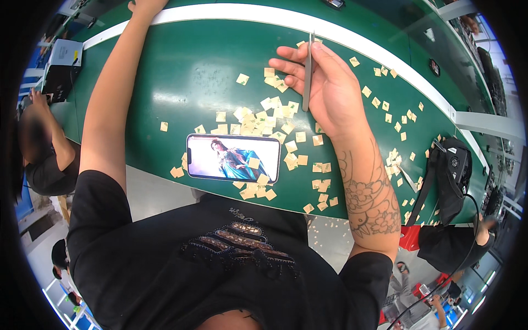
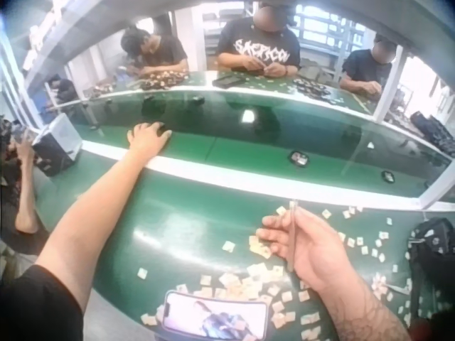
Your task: The person is seen assembling small electronic components on a green conveyor belt in a factory setting.
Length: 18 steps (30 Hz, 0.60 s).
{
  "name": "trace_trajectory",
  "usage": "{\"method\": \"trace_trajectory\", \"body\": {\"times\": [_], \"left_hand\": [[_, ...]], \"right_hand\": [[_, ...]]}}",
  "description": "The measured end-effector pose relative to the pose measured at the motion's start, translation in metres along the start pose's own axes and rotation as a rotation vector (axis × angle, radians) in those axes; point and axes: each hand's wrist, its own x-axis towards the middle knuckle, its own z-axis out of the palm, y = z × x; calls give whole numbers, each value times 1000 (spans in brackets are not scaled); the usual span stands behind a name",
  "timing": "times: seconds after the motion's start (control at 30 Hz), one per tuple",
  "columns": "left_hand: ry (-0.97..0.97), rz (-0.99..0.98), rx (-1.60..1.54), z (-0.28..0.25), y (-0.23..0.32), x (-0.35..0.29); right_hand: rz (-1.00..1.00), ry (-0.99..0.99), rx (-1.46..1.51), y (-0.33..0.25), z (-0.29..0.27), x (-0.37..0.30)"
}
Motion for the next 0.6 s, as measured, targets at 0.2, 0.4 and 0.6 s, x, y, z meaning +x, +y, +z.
{"method": "trace_trajectory", "body": {"times": [0.2,0.4,0.6], "left_hand": [[1,-17,-27,7,-6,19],[-101,58,-61,36,-27,1],[-76,108,-93,17,-28,-4]], "right_hand": [[21,-54,-3,-9,1,0],[75,-78,75,10,-1,-4],[53,-81,17,9,5,-10]]}}
